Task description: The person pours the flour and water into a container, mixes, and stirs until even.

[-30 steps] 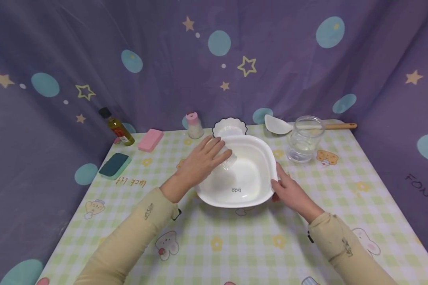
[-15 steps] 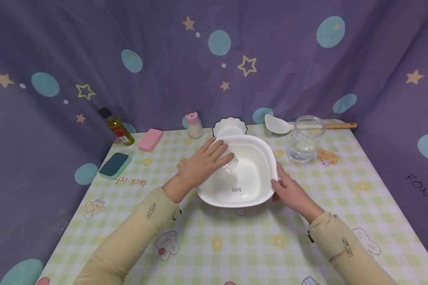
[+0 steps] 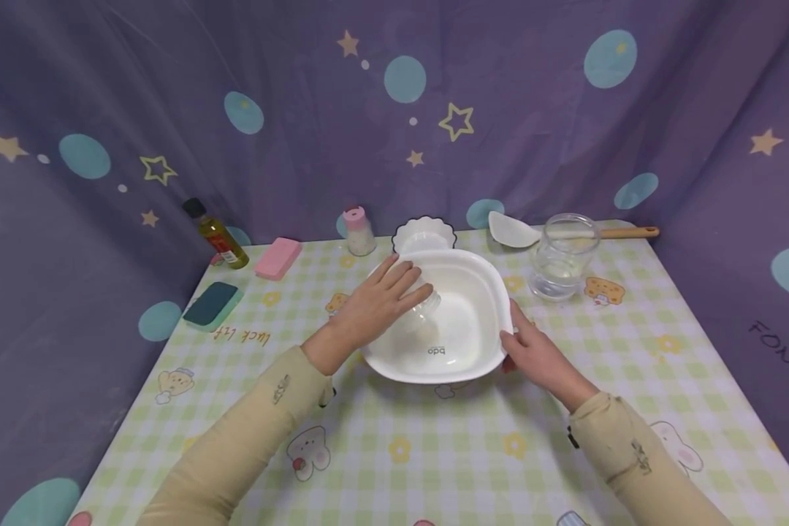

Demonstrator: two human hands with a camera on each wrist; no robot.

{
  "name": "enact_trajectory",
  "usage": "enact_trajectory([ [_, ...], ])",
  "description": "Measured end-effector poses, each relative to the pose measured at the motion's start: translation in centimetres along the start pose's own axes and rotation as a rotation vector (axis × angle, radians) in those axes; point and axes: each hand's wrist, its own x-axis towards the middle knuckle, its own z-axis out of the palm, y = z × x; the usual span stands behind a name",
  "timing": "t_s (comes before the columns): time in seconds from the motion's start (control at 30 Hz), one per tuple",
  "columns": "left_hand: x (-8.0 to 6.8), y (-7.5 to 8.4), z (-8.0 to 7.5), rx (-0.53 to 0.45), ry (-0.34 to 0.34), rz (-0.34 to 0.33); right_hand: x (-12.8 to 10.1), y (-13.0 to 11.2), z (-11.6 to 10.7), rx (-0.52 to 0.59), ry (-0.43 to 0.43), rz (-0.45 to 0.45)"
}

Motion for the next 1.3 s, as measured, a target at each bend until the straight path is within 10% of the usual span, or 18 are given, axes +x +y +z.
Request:
enact_trajectory([
  [1.3, 0.09, 0.81, -0.12, 0.006, 0.007, -0.019, 0.23, -0.02, 0.14, -0.021, 0.000, 0.012],
])
